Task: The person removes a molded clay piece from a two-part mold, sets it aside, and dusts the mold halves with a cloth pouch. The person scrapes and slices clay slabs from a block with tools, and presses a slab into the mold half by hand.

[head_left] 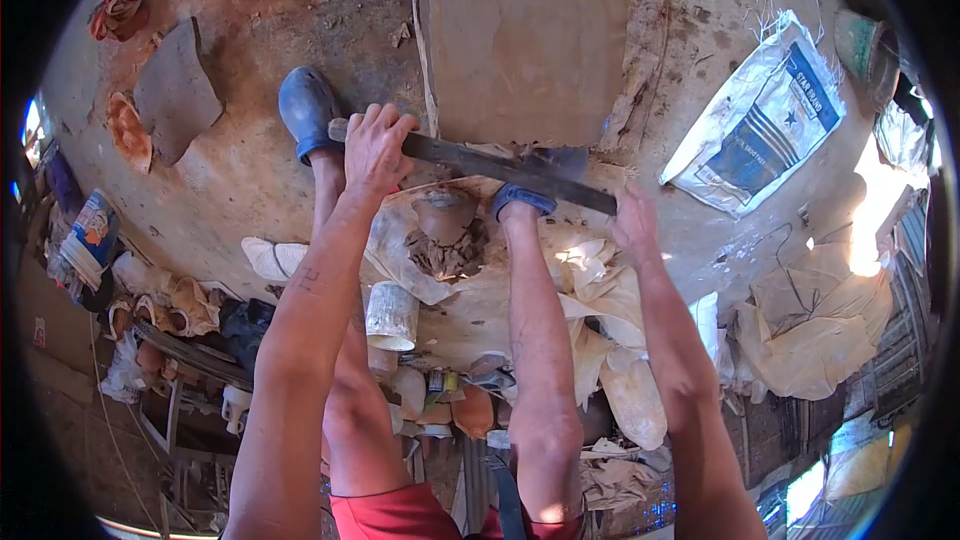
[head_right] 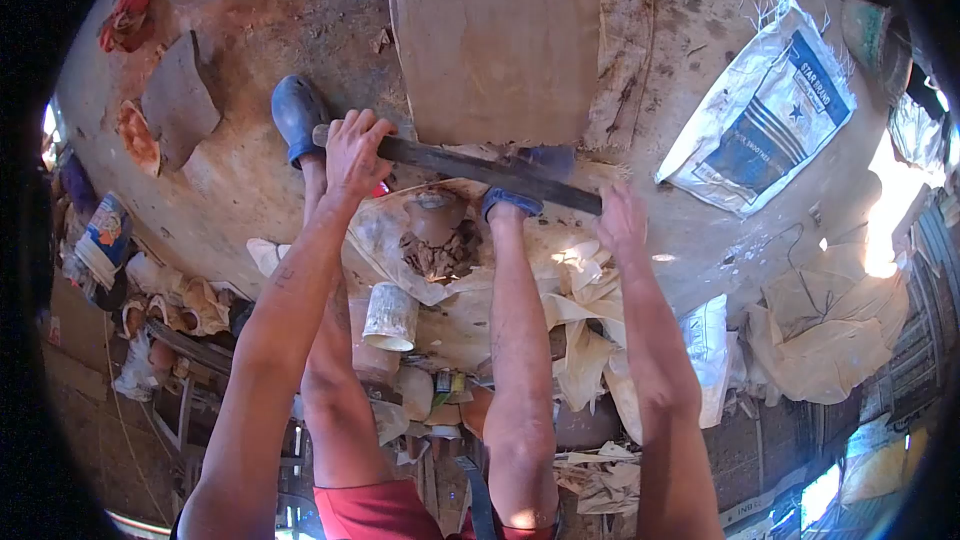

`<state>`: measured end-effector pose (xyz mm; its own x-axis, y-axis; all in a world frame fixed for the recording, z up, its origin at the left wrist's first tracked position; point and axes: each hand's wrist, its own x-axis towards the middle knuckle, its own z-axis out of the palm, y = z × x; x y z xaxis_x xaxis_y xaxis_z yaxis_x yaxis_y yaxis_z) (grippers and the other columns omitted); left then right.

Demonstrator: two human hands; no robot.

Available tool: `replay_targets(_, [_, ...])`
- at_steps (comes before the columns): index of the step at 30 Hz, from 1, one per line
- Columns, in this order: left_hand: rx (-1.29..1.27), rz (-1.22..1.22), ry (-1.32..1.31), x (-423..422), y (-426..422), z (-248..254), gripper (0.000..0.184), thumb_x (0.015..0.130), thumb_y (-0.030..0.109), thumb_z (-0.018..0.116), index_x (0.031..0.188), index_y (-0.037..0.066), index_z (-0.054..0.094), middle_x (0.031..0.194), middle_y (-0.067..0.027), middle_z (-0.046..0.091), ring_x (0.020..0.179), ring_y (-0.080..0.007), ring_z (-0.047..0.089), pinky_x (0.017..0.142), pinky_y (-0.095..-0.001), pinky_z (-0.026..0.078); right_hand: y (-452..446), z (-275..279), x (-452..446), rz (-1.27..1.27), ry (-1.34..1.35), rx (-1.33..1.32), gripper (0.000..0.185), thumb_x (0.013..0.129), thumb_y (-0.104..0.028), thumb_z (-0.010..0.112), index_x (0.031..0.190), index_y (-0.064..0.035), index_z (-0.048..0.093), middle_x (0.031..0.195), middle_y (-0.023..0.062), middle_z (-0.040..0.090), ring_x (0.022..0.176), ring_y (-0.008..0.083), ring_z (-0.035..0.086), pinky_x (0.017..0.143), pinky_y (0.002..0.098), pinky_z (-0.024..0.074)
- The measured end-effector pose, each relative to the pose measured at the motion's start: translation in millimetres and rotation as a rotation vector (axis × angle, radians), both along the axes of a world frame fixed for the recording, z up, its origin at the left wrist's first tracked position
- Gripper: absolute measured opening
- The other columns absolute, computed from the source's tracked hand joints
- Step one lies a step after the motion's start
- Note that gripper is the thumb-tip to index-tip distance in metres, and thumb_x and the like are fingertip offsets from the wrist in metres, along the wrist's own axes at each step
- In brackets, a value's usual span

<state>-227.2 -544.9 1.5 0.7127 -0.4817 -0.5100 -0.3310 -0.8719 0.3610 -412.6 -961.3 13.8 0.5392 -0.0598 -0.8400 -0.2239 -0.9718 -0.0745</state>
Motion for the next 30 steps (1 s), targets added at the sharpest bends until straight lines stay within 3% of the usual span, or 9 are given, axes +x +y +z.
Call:
replay_targets(5, [0.005,-0.014,0.026,-46.8,13.3,6.8,0.077,0.056,0.008,0.074,0.132,0.020,0.069,0.094,-0.0050,0.053,0.097,-0.0279,0.055,0.084,-0.0421,0.043,21.0,13.3,-62.3,-0.066,0.112,0.009,0.044,0.072,-0.019,0.084,0.110,-0.0107,0.066,0.117,0.0112,0.060,0.118,0.0332,0.057,0.095,0.0477,0.0495])
replay_targets(7, [0.001,-0.012,0.038,-60.2,18.2,10.5,0.092,0.057,0.007,0.072,0.148,0.020,0.061,0.091,-0.0048,0.049,0.095,-0.0283,0.053,0.082,-0.0419,0.042,28.5,16.4,-74.9,-0.140,-0.022,0.043,0.040,0.068,-0.010,0.081,0.104,-0.0060,0.062,0.106,0.0157,0.057,0.114,0.0386,0.055,0.093,0.0517,0.0465])
replay_targets(9, [0.115,-0.022,0.097,-64.4,13.6,27.7,0.093,0.057,0.008,0.070,0.149,0.018,0.060,0.107,-0.0064,0.057,0.108,-0.0290,0.056,0.093,-0.0421,0.044,26.9,28.6,-82.3,-0.122,-0.058,0.026,0.039,0.069,-0.012,0.081,0.104,-0.0072,0.063,0.106,0.0138,0.057,0.112,0.0358,0.056,0.091,0.0492,0.0466])
replay_targets(12, [-0.019,0.017,-0.314,-18.5,-25.5,71.0,0.096,0.060,0.004,0.078,0.152,0.015,0.054,0.136,-0.0136,0.055,0.128,-0.0332,0.054,0.111,-0.0460,0.042,18.5,48.9,-95.9,-0.225,-0.191,0.002,0.035,0.071,-0.011,0.080,0.101,-0.0069,0.063,0.102,0.0133,0.056,0.104,0.0350,0.058,0.087,0.0480,0.0461])
replay_targets(15, [-0.251,0.303,-0.521,6.5,-52.7,91.4,0.095,0.071,0.000,0.081,0.158,0.011,0.044,0.156,-0.0218,0.042,0.144,-0.0393,0.045,0.121,-0.0503,0.037,6.7,54.2,-101.8,-0.565,-0.329,-0.021,0.030,0.072,-0.005,0.076,0.098,-0.0036,0.060,0.096,0.0167,0.055,0.096,0.0395,0.058,0.085,0.0497,0.0456])
replay_targets(19, [-0.531,1.257,0.076,-30.2,-85.4,72.3,0.088,0.087,0.000,0.078,0.162,0.005,0.033,0.158,-0.0225,0.043,0.141,-0.0339,0.049,0.116,-0.0453,0.043,8.7,37.6,-60.2,-1.096,-0.393,-0.168,0.028,0.075,-0.001,0.072,0.097,0.0013,0.055,0.098,0.0219,0.059,0.094,0.0444,0.060,0.084,0.0496,0.0464])
replay_targets(22, [-0.601,1.961,0.515,-59.3,-120.1,53.3,0.092,0.090,0.003,0.076,0.166,0.008,0.024,0.159,-0.0232,0.042,0.144,-0.0350,0.048,0.116,-0.0434,0.042,-5.1,-24.4,-58.5,-1.020,-0.422,-0.299,0.038,0.079,-0.005,0.075,0.112,0.0033,0.057,0.107,0.0259,0.063,0.106,0.0469,0.062,0.093,0.0491,0.0481])
replay_targets(29, [-0.917,2.285,0.661,-70.9,-156.9,17.8,0.071,0.098,0.015,0.067,0.158,0.007,0.031,0.152,-0.0145,0.046,0.139,-0.0351,0.051,0.111,-0.0477,0.046,34.6,-35.5,10.8,-0.644,-0.695,-0.547,0.064,0.095,-0.033,0.074,0.144,0.0040,0.056,0.121,0.0255,0.068,0.123,0.0393,0.063,0.112,0.0452,0.0447])
replay_targets(30, [-1.039,2.303,0.706,-70.7,-154.2,11.1,0.063,0.099,0.018,0.065,0.155,0.009,0.036,0.151,-0.0104,0.048,0.136,-0.0321,0.050,0.111,-0.0468,0.045,44.0,-12.7,44.2,-0.904,-0.568,-0.229,0.068,0.096,-0.033,0.072,0.149,0.0048,0.051,0.132,0.0284,0.064,0.130,0.0394,0.060,0.112,0.0459,0.0446])
